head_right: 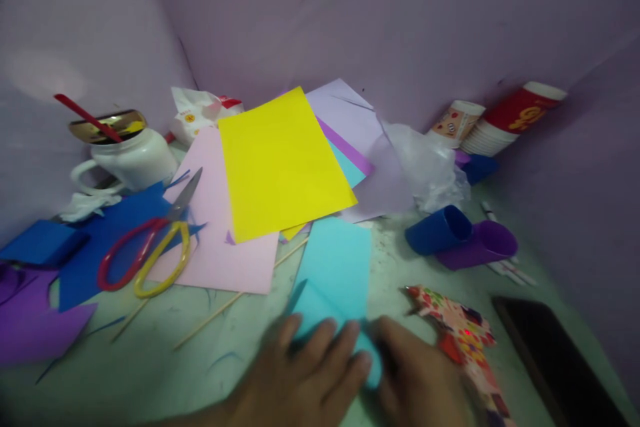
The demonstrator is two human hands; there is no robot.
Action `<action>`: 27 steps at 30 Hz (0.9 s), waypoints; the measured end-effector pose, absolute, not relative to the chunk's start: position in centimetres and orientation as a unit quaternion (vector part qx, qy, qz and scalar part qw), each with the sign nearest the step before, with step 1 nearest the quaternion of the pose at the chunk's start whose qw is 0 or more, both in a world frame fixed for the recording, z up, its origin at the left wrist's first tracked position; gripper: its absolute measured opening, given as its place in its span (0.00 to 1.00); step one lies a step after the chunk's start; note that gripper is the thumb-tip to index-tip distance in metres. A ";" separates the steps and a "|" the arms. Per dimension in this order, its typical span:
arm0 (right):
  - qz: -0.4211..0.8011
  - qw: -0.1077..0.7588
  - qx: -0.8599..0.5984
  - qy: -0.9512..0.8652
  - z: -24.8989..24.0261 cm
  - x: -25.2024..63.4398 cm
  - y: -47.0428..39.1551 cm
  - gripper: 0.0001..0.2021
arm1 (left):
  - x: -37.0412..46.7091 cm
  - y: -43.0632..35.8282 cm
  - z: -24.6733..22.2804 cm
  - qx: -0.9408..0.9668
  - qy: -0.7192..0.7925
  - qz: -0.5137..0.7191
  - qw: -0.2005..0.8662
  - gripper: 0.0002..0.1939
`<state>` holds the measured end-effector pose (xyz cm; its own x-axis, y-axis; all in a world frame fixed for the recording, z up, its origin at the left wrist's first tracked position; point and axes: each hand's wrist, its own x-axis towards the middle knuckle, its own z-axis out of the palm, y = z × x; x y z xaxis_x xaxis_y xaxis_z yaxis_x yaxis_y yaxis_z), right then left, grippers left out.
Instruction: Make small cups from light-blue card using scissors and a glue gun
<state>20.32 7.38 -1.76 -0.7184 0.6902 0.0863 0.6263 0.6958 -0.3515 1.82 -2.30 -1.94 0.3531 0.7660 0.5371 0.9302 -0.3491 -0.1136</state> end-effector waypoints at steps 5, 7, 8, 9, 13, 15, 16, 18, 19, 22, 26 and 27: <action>0.204 0.081 -0.369 -0.903 -1.9 20.7 7.5 0.06 | 1.6 -2.1 -2.3 -0.804 -0.524 -0.209 0.189 0.17; 0.217 0.088 -0.377 -0.896 -2.0 20.7 7.4 0.06 | 1.6 -2.0 -2.4 -0.802 -0.528 -0.210 0.184 0.17; 0.222 0.097 -0.382 -0.892 -2.0 20.7 7.3 0.06 | 1.7 -1.9 -2.4 -0.800 -0.530 -0.213 0.184 0.17; 0.229 0.104 -0.388 -0.887 -2.1 20.6 7.2 0.06 | 1.7 -1.9 -2.4 -0.797 -0.533 -0.216 0.184 0.17; 0.242 0.124 -0.424 -0.864 -1.6 19.5 6.8 0.06 | 1.6 -1.6 -2.0 -0.801 -0.534 -0.215 0.168 0.17; 0.234 0.129 -0.448 -0.853 -0.9 18.8 6.6 0.07 | 1.5 -1.4 -1.8 -0.805 -0.532 -0.212 0.154 0.17; 0.238 0.132 -0.457 -0.847 -0.5 18.6 6.6 0.07 | 1.5 -1.3 -1.8 -0.806 -0.530 -0.217 0.149 0.17; 0.282 0.124 -0.456 -0.835 0.5 18.3 6.7 0.07 | 1.6 -1.2 -1.9 -0.804 -0.526 -0.238 0.141 0.16; 0.317 0.119 -0.453 -0.825 0.9 18.3 6.9 0.09 | 1.6 -1.1 -2.0 -0.802 -0.525 -0.250 0.138 0.16; 0.395 0.133 -0.446 -0.792 1.8 19.0 7.5 0.14 | 1.4 -0.9 -2.6 -0.800 -0.528 -0.251 0.138 0.16; 0.427 0.171 -0.426 -0.779 1.8 20.2 8.1 0.17 | 0.7 -0.7 -2.7 -0.830 -0.497 -0.187 0.173 0.29; 0.426 0.173 -0.421 -0.782 1.7 20.4 8.1 0.17 | 0.5 -0.7 -2.5 -0.837 -0.487 -0.169 0.184 0.32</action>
<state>20.39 8.12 1.70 -0.5860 0.8056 -0.0875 0.5100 0.2828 -0.8124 0.50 -0.68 -2.50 0.4689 0.7531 0.4615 0.8771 -0.4586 -0.1428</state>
